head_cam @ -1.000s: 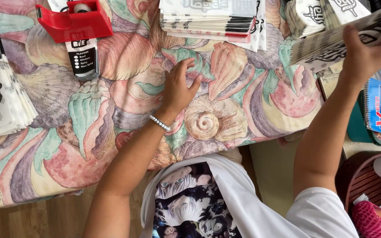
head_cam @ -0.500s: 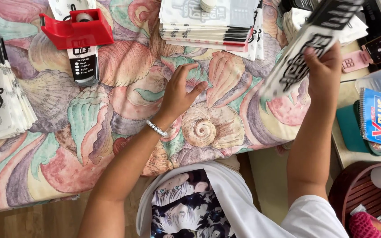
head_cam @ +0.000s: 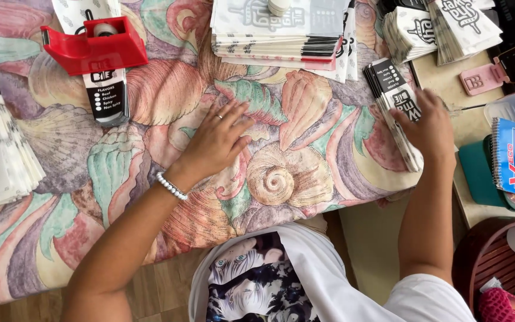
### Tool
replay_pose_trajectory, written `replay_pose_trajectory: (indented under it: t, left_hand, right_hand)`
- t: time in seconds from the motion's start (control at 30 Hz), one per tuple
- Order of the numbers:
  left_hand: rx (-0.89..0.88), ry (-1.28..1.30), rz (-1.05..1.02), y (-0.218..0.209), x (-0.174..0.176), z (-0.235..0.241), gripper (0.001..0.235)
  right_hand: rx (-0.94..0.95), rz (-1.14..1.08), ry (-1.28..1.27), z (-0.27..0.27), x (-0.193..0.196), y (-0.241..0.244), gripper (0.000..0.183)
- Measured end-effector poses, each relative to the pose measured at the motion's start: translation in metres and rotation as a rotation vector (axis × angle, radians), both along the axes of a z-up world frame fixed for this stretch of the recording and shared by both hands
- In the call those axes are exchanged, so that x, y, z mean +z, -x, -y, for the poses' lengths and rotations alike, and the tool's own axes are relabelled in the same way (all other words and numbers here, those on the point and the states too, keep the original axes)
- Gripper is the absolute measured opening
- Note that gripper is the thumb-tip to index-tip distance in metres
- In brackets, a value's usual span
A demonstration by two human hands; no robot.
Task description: The person folds multiple branded paper wrappers on a table, aligning the edges and creasing them. They then use a red tape dispenser to apply tape to the folded wrappers and place them into a stack.
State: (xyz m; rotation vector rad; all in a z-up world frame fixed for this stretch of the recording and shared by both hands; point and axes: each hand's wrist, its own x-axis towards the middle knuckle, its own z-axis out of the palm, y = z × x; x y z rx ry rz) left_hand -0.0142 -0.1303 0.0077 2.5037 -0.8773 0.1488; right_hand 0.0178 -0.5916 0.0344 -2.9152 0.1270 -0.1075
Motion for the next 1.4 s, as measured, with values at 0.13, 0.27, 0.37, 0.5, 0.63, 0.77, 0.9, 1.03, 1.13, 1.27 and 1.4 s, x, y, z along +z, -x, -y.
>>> replay_pose_trajectory:
  t: [0.13,0.27,0.37,0.5,0.63,0.77,0.9,1.03,1.13,1.27,1.4]
  left_hand:
    - [-0.059,-0.375,-0.173,0.008,0.0,0.008,0.071]
    - [-0.049,-0.379,-0.062,0.01,-0.021,0.013,0.077]
    - [-0.097,-0.418,-0.074,0.018,-0.02,0.012,0.076]
    - [-0.05,-0.38,0.417,0.02,-0.055,-0.002,0.081]
    - [-0.089,-0.354,0.228,0.023,-0.039,0.002,0.081]
    - [-0.236,-0.554,-0.248,0.032,0.027,0.027,0.08]
    - [-0.296,-0.371,-0.138,0.02,0.012,0.07,0.078]
    - [-0.352,-0.483,-0.159,0.001,0.011,0.11,0.077]
    - [-0.367,-0.46,-0.116,0.001,-0.005,0.122,0.079]
    - [-0.392,-0.437,-0.136,0.008,-0.003,0.122,0.079]
    - [-0.452,-0.363,-0.184,0.029,0.01,0.101,0.072]
  right_hand:
    - [0.019,-0.039,0.12,-0.007,-0.021,0.018,0.05]
    - [0.082,0.084,0.27,0.014,-0.054,0.014,0.044]
    - [0.113,0.159,0.346,0.028,-0.069,0.012,0.039]
    - [0.086,0.132,0.24,0.013,-0.041,0.015,0.034]
    - [-0.084,-0.053,-0.022,-0.017,0.013,0.005,0.097]
    - [-0.111,-0.207,0.047,-0.004,0.013,-0.008,0.089]
    - [0.029,-0.034,0.067,0.005,-0.008,0.0,0.074]
    - [-0.05,-0.113,0.034,-0.007,0.001,0.005,0.08]
    - [-0.089,-0.143,0.078,0.005,-0.004,-0.002,0.086]
    - [-0.099,-0.07,0.145,0.022,-0.023,-0.009,0.079]
    - [-0.109,-0.096,0.118,0.017,-0.017,-0.009,0.079]
